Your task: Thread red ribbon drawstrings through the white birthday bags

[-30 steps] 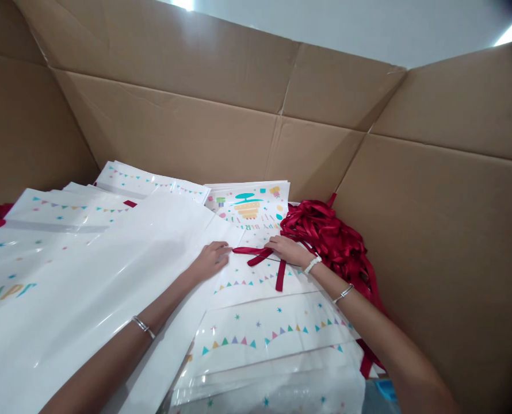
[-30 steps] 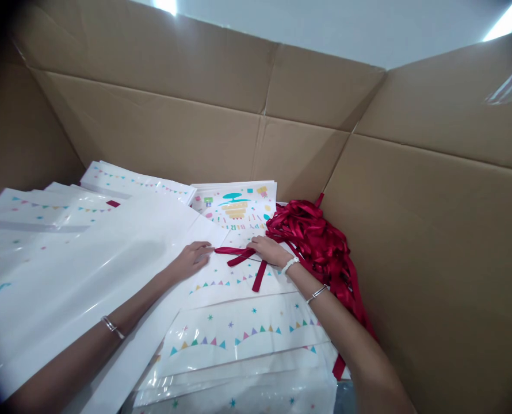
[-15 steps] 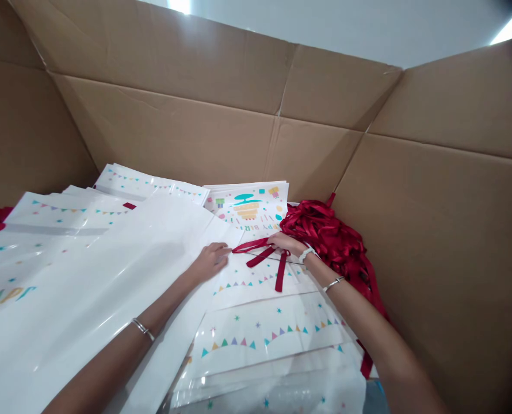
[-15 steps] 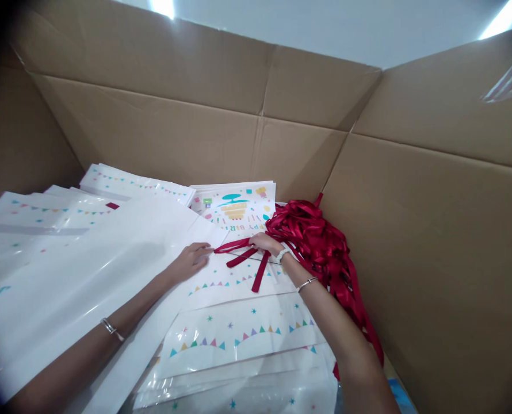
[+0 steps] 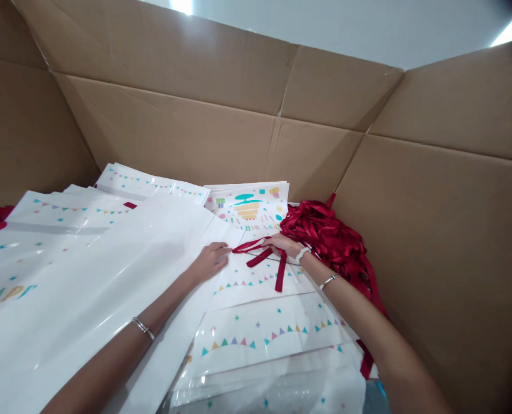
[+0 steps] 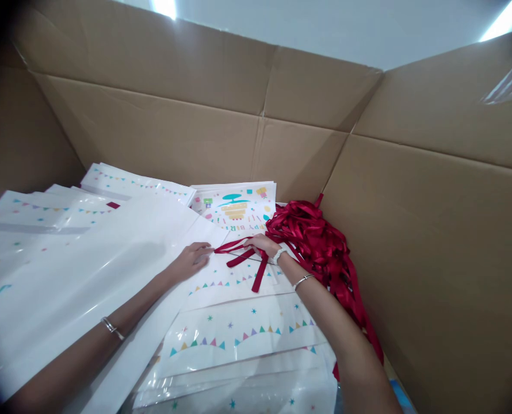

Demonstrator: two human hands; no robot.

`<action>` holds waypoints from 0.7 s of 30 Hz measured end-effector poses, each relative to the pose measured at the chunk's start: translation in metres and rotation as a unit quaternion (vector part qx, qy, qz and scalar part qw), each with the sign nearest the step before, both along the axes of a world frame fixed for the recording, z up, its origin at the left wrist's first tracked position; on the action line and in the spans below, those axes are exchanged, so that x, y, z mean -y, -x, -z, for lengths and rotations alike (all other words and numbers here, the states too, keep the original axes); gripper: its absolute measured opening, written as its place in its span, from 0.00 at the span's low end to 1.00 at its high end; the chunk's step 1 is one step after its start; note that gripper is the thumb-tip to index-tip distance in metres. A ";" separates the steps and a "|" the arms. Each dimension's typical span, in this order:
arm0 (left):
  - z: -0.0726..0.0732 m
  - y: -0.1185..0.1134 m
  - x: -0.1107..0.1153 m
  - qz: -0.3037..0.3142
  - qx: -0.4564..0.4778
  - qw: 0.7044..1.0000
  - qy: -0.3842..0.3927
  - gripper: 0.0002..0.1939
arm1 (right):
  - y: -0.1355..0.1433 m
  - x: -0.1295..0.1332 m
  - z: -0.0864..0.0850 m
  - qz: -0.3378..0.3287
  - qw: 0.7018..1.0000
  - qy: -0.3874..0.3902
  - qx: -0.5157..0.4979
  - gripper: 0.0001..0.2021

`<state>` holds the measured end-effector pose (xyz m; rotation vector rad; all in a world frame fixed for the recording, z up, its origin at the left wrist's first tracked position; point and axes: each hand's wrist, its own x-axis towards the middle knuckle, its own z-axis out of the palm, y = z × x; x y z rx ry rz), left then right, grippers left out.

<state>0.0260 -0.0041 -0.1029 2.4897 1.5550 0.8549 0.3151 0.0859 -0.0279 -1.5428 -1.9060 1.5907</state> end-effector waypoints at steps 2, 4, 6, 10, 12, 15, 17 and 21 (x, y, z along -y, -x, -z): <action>0.000 0.000 0.000 -0.002 0.001 1.000 -0.001 0.20 | 0.003 -0.002 0.000 0.018 0.998 0.061 -0.009 0.11; 0.000 -0.001 0.000 -0.001 -0.002 1.000 0.000 0.20 | 0.007 -0.004 -0.002 0.021 0.995 0.102 0.007 0.09; -0.001 -0.001 0.001 0.000 -0.006 1.000 0.002 0.20 | 0.011 -0.004 -0.006 0.020 0.993 0.105 0.048 0.08; -0.002 0.000 0.001 0.003 -0.004 1.000 0.004 0.20 | 0.015 0.002 -0.018 0.001 0.992 0.058 0.116 0.09; -0.001 0.000 0.000 0.004 -0.003 1.000 0.003 0.20 | 0.014 0.006 -0.024 -0.013 0.990 0.041 0.133 0.09; 0.000 0.001 -0.001 0.007 -0.004 1.000 0.003 0.20 | 0.010 0.010 -0.028 -0.040 0.992 0.008 0.123 0.08; 0.001 0.001 -0.002 0.007 -0.003 1.000 0.001 0.20 | 0.007 0.011 -0.028 -0.060 0.992 -0.005 0.110 0.06; 0.002 0.001 -0.001 0.002 -0.002 1.000 -0.002 0.20 | 0.009 0.009 -0.024 -0.061 0.992 0.005 0.106 0.04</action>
